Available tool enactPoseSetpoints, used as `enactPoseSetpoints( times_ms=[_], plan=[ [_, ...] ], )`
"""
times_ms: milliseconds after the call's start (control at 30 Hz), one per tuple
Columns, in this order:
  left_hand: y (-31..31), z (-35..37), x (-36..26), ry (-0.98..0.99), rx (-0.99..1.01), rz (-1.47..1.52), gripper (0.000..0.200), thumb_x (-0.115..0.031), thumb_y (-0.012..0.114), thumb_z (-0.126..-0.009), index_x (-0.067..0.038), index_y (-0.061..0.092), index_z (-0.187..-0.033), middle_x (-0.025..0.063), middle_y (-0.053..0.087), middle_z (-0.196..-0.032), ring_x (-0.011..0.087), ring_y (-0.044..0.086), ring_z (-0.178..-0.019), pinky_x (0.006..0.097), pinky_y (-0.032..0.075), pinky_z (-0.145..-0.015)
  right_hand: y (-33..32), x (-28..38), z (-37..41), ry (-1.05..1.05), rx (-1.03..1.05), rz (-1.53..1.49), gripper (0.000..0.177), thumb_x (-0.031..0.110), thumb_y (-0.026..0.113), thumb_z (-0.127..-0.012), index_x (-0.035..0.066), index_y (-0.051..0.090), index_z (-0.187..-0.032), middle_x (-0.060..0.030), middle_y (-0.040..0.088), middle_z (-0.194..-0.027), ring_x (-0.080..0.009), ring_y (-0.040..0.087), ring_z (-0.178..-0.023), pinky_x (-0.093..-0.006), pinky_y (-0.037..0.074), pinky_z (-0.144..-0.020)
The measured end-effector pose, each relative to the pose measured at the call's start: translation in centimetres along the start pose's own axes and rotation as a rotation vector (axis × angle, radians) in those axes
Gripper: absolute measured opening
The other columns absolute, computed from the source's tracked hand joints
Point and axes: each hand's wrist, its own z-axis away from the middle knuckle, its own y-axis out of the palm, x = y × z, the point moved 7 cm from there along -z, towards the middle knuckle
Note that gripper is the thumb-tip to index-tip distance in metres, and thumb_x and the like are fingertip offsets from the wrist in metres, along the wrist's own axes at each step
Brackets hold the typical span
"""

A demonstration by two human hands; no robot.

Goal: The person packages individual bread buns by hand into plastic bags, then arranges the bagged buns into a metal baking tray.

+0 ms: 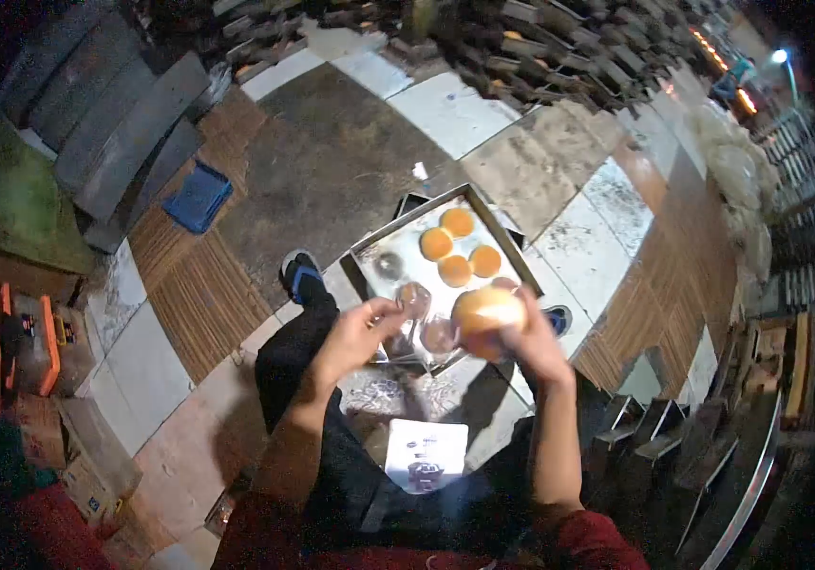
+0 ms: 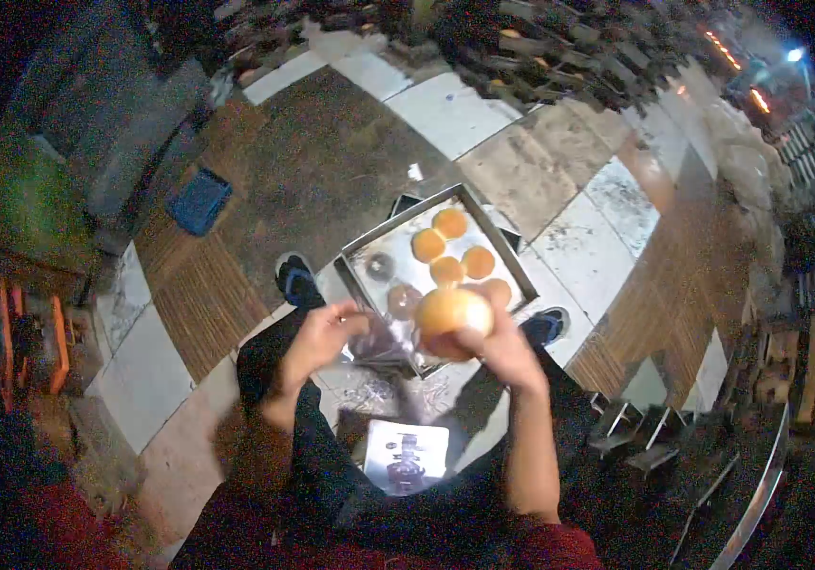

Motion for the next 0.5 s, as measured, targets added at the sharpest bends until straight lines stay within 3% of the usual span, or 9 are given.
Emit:
enactPoseSetpoints(
  times_ms=[67, 133, 200, 267, 333, 367, 400, 467, 500],
  plan=[
    [2.9, 2.0, -1.0, 0.092, 0.042, 0.041, 0.034, -0.016, 0.062, -0.082, 0.000, 0.051, -0.110, 0.0146, 0.057, -0.098, 0.0146, 0.054, -0.084, 0.0284, 0.044, -0.072, 2.0, -0.6, 3.6, 0.106, -0.060, 0.058, 0.056, 0.022, 0.068, -0.077, -0.001, 0.041, -0.121, -0.0108, 0.054, -0.109, -0.0168, 0.054, -0.095, -0.0284, 0.044, -0.082],
    [1.2, 5.8, -6.4, 0.484, -0.600, -0.514, 0.046, -0.015, 0.061, -0.083, 0.001, 0.040, -0.120, 0.0171, 0.048, -0.112, 0.0199, 0.050, -0.096, 0.0320, 0.041, -0.081, 2.2, -1.3, 6.9, 0.127, -0.280, -0.298, 0.051, 0.022, 0.066, -0.079, -0.004, 0.044, -0.117, -0.0110, 0.057, -0.104, -0.0143, 0.055, -0.091, -0.0263, 0.044, -0.080],
    [-0.1, 9.1, -5.0, 0.263, -0.837, -0.065, 0.051, -0.015, 0.055, -0.087, -0.007, 0.029, -0.130, 0.0139, 0.038, -0.125, 0.0195, 0.050, -0.096, 0.0289, 0.043, -0.080, 2.6, 1.1, 10.0, -0.106, -0.494, -0.553, 0.041, 0.020, 0.061, -0.082, -0.003, 0.049, -0.114, -0.0088, 0.059, -0.100, -0.0146, 0.056, -0.088, -0.0263, 0.044, -0.079],
    [3.1, 11.2, -7.1, 0.209, -0.485, 0.571, 0.069, -0.021, 0.057, -0.086, -0.009, 0.011, -0.136, 0.0190, 0.025, -0.135, 0.0254, 0.046, -0.107, 0.0355, 0.043, -0.087, 6.2, 1.6, 13.0, -0.150, -0.426, -0.415, 0.046, 0.016, 0.057, -0.084, -0.003, 0.042, -0.123, -0.0129, 0.052, -0.116, -0.0209, 0.052, -0.102, -0.0302, 0.042, -0.087],
    [5.0, 12.1, -9.6, 0.304, -0.348, 0.634, 0.073, -0.021, 0.057, -0.086, -0.010, 0.007, -0.137, 0.0192, 0.024, -0.136, 0.0249, 0.045, -0.108, 0.0368, 0.046, -0.084, 12.6, 1.8, 16.8, -0.283, -0.102, 0.000, 0.061, 0.024, 0.057, -0.085, -0.001, 0.028, -0.133, -0.0170, 0.038, -0.131, -0.0247, 0.040, -0.119, -0.0332, 0.034, -0.097],
    [5.6, 12.6, -11.1, 0.315, -0.290, 0.593, 0.069, -0.033, 0.053, -0.088, -0.017, 0.009, -0.138, 0.0146, 0.030, -0.134, 0.0259, 0.048, -0.110, 0.0334, 0.048, -0.081, 14.2, 1.3, 16.7, -0.298, -0.089, -0.004, 0.061, 0.024, 0.057, -0.085, -0.001, 0.028, -0.133, -0.0170, 0.038, -0.131, -0.0247, 0.040, -0.119, -0.0332, 0.034, -0.097],
    [7.0, 13.7, -11.2, 0.140, -0.113, 0.711, 0.078, -0.030, 0.060, -0.084, -0.015, 0.007, -0.139, 0.0143, 0.029, -0.135, 0.0247, 0.045, -0.115, 0.0354, 0.045, -0.086, 14.4, 0.9, 16.9, -0.453, -0.238, -0.054, 0.072, 0.034, 0.058, -0.083, 0.000, 0.021, -0.135, -0.0180, 0.032, -0.134, -0.0263, 0.034, -0.123, -0.0349, 0.030, -0.100],
    [11.1, 17.0, -10.1, 0.279, 0.097, -0.009, 0.086, -0.019, 0.066, -0.079, -0.012, 0.005, -0.139, 0.0132, 0.028, -0.137, 0.0236, 0.040, -0.119, 0.0390, 0.038, -0.095, 10.9, 6.0, 17.0, -0.465, -0.227, -0.477, 0.095, 0.055, 0.059, -0.073, 0.002, 0.012, -0.137, -0.0192, 0.029, -0.136, -0.0303, 0.032, -0.124, -0.0403, 0.026, -0.103],
    [13.1, 18.4, -9.7, 0.140, 0.244, 0.365, 0.087, -0.015, 0.067, -0.077, -0.011, 0.006, -0.139, 0.0127, 0.027, -0.137, 0.0239, 0.038, -0.121, 0.0399, 0.033, -0.098, 9.1, 8.5, 17.1, -0.478, -0.225, -0.684, 0.107, 0.065, 0.060, -0.068, 0.003, 0.008, -0.138, -0.0198, 0.027, -0.137, -0.0323, 0.032, -0.124, -0.0429, 0.024, -0.104]
  ],
)
